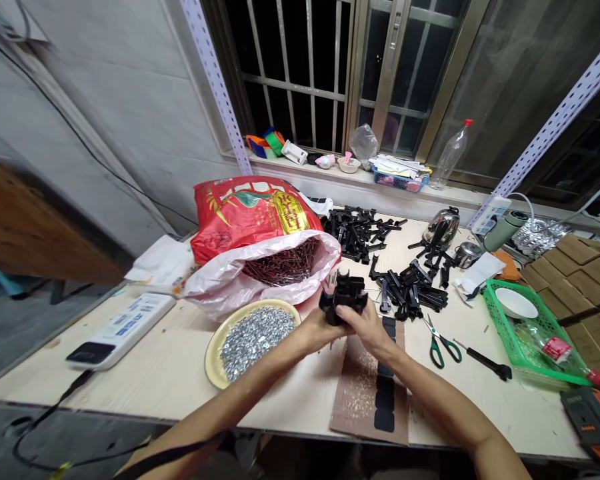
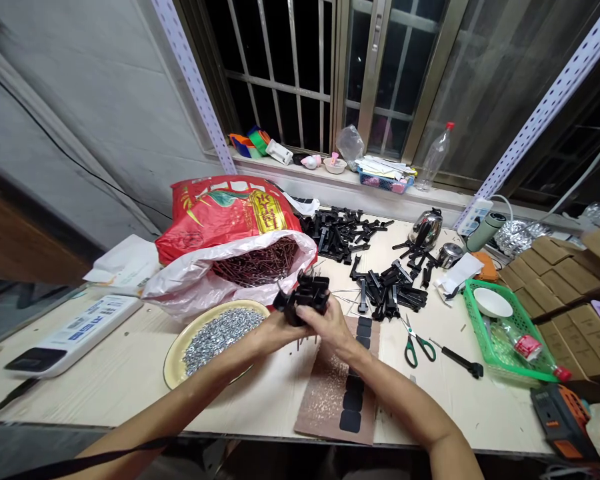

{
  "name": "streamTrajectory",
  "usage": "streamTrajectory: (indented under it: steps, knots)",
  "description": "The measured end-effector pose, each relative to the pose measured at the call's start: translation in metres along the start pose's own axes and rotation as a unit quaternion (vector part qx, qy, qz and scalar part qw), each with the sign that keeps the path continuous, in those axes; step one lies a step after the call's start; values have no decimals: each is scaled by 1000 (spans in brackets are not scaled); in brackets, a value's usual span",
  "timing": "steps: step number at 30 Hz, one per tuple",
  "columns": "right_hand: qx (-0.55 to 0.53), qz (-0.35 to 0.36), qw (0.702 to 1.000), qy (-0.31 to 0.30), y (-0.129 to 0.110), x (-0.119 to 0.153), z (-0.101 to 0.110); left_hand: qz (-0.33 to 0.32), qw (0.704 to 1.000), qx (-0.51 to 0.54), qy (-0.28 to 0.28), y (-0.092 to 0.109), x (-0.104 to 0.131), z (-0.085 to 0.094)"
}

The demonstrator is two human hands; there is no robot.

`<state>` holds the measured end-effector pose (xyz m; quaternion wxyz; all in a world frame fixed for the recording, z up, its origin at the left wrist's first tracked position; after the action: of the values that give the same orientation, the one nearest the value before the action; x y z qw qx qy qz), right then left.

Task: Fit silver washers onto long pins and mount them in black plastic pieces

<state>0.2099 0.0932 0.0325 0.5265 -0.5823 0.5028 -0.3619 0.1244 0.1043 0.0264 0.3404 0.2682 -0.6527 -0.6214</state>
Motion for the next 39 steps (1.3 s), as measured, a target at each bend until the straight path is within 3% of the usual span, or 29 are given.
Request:
streamTrajectory:
  steps: [5, 8, 10, 13, 16, 21, 24, 29, 31, 34, 36, 39]
  knots:
    - [-38, 7, 997, 63, 1, -5, 6, -20, 999, -48, 1, 8, -6, 9]
    - [-62, -9, 996, 61, 10, -8, 7, 1, 998, -60, -31, -1, -10, 7]
    - [-84, -17, 992, 94, 15, -9, 13, 33, 997, -65, -30, -10, -11, 6]
    - [-115, -15, 978, 173, 21, -8, 24, 27, 994, -88, 59, -9, -11, 17]
    - [-106, -1, 974, 203, 21, -8, 26, 1, 986, -113, 123, -1, -7, 24]
    - [58, 42, 974, 216, 6, -3, 21, -28, 964, -194, 181, 6, 2, 33]
    - [113, 57, 970, 206, -2, -2, 17, -45, 968, -145, 200, 2, 3, 37]
    - [88, 44, 980, 173, -1, -8, 14, -48, 978, 66, 191, -8, -2, 36]
    - [58, 21, 986, 157, 8, -13, 15, -15, 975, 145, 168, -16, -6, 32]
    - [35, -45, 992, 112, 36, -22, 16, 118, 958, 232, 123, -42, -10, 23]
    - [58, -85, 990, 98, 59, -25, 18, 195, 945, 237, 113, -59, -11, 21]
    - [109, -97, 984, 103, 83, -25, 24, 230, 943, 209, 119, -76, -14, 23]
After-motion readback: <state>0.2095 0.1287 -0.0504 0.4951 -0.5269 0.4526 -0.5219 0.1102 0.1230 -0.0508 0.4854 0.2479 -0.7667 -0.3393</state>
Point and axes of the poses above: each hand's wrist, its own x-axis away from the middle knuckle, its own z-axis out of the back of the hand, y = z × x, the point moved 7 cm from there along -x, towards the middle knuckle, and after that the axes turned 10 degrees about -y, right-handed, at the moved point
